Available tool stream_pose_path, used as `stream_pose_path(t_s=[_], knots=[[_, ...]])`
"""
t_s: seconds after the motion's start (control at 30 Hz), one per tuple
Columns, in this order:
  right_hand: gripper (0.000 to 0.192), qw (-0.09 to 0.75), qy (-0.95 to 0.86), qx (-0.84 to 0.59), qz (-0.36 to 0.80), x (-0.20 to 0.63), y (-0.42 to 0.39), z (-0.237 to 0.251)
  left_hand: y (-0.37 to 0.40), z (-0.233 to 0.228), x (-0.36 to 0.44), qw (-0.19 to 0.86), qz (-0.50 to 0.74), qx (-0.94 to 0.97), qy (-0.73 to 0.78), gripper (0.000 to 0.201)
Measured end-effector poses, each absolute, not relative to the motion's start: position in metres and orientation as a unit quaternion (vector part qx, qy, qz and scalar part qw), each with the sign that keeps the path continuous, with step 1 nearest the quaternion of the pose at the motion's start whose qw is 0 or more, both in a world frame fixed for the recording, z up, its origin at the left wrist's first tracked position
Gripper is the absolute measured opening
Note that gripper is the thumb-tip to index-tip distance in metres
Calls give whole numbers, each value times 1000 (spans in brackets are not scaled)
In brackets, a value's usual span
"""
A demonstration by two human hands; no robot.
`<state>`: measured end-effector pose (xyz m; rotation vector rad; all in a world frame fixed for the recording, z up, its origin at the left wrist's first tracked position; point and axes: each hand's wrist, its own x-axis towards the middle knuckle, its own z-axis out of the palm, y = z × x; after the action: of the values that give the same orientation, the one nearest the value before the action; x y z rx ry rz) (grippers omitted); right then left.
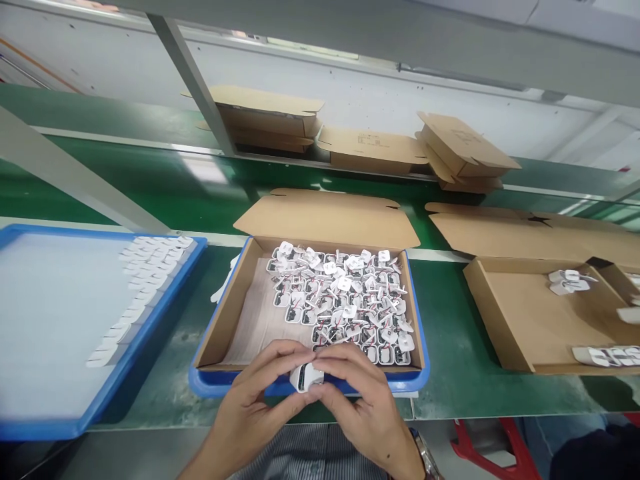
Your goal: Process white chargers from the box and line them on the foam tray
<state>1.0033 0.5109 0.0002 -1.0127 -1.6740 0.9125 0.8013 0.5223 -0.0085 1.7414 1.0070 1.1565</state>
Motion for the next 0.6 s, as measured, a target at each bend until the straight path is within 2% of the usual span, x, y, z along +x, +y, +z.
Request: stream_pose_path(t_s=[0.17, 0.33, 0.47, 0.6], knots=[[23, 495, -606, -444, 437, 1004, 513, -1, 520, -1, 797, 456, 416, 669, 414, 38], [26, 495, -609, -438, 440, 1001, 511, -4, 519, -5, 796, 490, 415, 645, 415, 33], [36, 487, -649, -417, 409, 999, 510, -5, 522, -7, 801, 439, 472, 635, 426, 18], [39, 489, -679, -407, 366, 998, 510, -4, 524, -7, 806, 361, 511, 650, 430, 20]])
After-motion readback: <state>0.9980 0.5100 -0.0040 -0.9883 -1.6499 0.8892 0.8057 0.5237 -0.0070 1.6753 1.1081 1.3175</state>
